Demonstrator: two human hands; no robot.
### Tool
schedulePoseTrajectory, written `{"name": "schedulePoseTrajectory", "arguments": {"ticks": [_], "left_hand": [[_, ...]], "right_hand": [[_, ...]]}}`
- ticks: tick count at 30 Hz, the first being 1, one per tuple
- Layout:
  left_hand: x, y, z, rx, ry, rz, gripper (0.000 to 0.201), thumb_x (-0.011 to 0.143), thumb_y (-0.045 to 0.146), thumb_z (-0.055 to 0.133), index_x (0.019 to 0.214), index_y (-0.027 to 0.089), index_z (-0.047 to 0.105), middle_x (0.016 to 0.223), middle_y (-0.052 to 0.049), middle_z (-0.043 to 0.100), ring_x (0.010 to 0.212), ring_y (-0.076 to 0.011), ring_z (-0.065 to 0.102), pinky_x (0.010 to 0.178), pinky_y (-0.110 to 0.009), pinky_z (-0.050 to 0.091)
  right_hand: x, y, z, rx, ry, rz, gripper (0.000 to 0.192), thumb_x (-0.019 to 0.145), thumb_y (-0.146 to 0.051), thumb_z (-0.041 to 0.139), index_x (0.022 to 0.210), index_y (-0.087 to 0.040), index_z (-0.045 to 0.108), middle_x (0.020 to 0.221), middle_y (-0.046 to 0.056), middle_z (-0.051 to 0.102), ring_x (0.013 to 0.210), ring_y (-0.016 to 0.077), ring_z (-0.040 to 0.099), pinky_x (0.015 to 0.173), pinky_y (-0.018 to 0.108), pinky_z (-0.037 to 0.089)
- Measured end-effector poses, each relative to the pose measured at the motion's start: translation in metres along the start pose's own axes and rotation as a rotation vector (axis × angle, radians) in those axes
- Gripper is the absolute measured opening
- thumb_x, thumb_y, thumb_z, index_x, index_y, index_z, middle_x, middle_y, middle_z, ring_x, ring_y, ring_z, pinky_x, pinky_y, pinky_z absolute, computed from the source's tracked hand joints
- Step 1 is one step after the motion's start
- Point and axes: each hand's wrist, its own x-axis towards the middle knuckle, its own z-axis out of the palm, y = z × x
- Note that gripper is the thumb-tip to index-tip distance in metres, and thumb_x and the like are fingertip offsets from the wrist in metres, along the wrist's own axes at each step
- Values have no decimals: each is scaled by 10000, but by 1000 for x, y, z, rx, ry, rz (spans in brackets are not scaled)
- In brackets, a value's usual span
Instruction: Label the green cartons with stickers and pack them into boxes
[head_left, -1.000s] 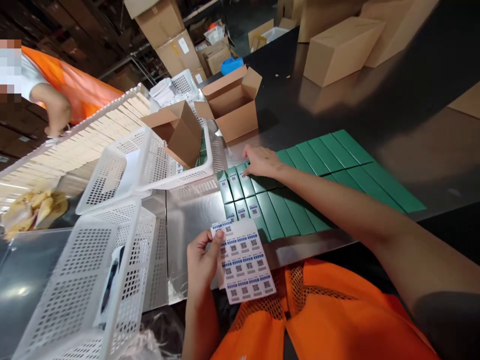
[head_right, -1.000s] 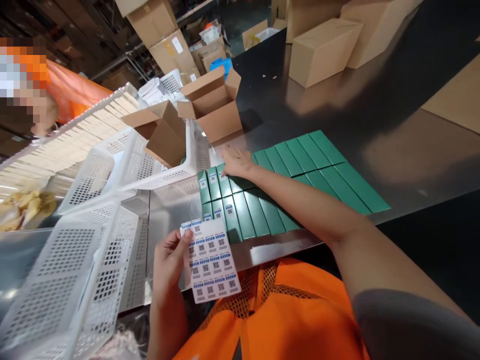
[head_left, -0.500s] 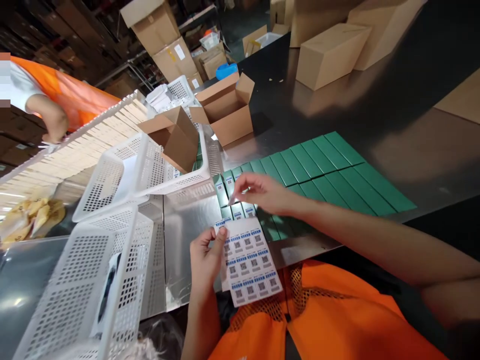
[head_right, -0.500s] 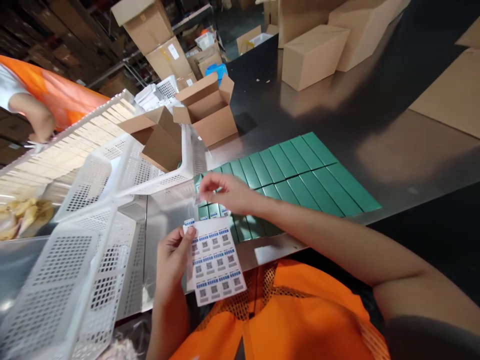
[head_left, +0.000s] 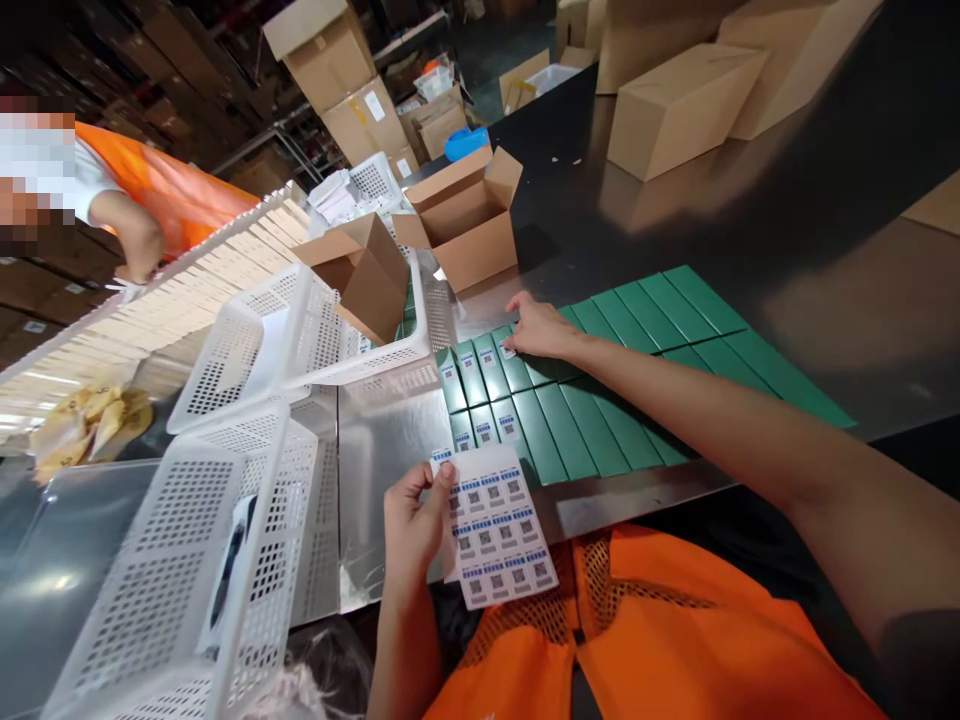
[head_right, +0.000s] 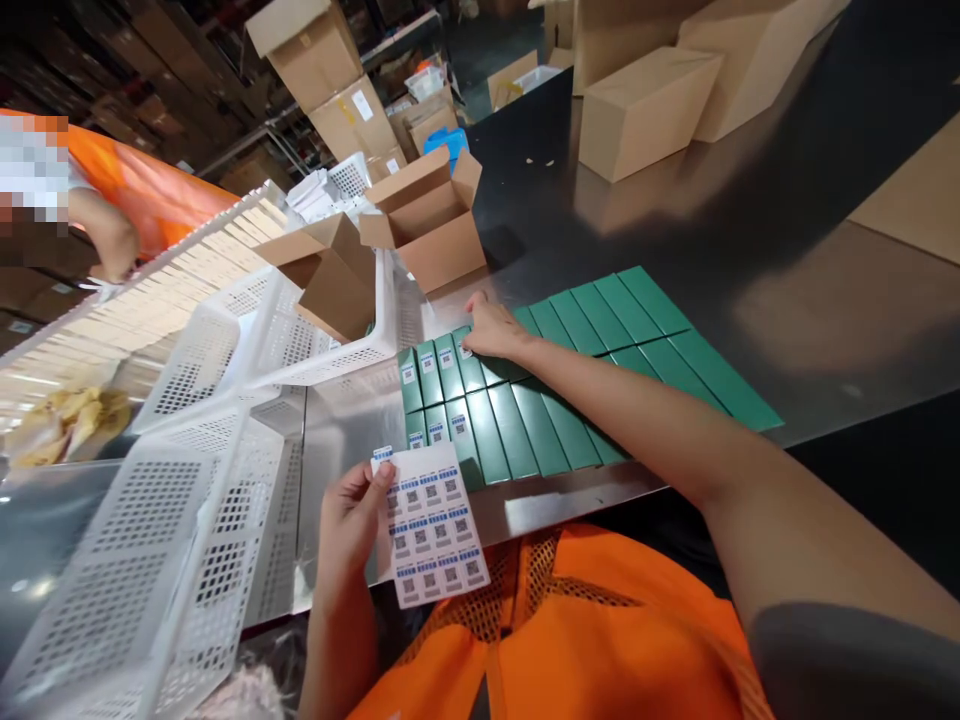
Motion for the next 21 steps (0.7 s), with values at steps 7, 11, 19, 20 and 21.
{"name": "schedulePoseTrajectory", "arguments": {"ticks": [7, 11, 19, 20, 21], "left_hand": [[7, 7, 11, -17, -46, 70, 555, 814, 667, 682, 609, 175, 529, 579, 18, 498, 579, -123, 459, 554, -221, 365], [10, 12, 20, 8, -72, 119, 554, 831, 649, 667, 588, 180, 500, 557, 26, 467, 565, -116, 420, 550, -223, 336], [-2, 24, 28, 49, -238, 233, 505, 842, 540, 701, 560, 176, 492, 574, 8, 518, 577, -126, 468, 564, -233, 348], [-7, 24, 25, 48, -286, 251, 490, 852, 516, 701, 560, 173, 508, 596, -2, 545, 593, -134, 501, 579, -237, 367], [-11, 23, 21, 41, -327, 264, 478, 865, 497, 695, 561, 170, 528, 618, -13, 572, 611, -143, 532, 595, -241, 385]], "right_hand": [[-23, -5, -11, 5, -21, -68, 420, 717, -345, 857, 1060, -193, 669, 923, 59, 692, 917, 246, 649, 769, 319, 477], [-81, -10, 11, 385, -345, -207, 320, 794, -422, 771, 1018, -199, 721, 806, 7, 691, 696, 146, 620, 636, 259, 470], [-94, -17, 1, 860, -229, -176, 201, 710, -309, 803, 757, -191, 647, 747, -10, 694, 709, 130, 629, 675, 251, 490], [-90, -14, -6, 878, -175, -182, 210, 714, -305, 805, 759, -195, 632, 741, -12, 690, 705, 130, 630, 670, 252, 489], [-87, -9, -13, 862, -150, -181, 206, 724, -291, 801, 764, -198, 621, 714, -17, 677, 681, 129, 624, 654, 251, 485]]}}
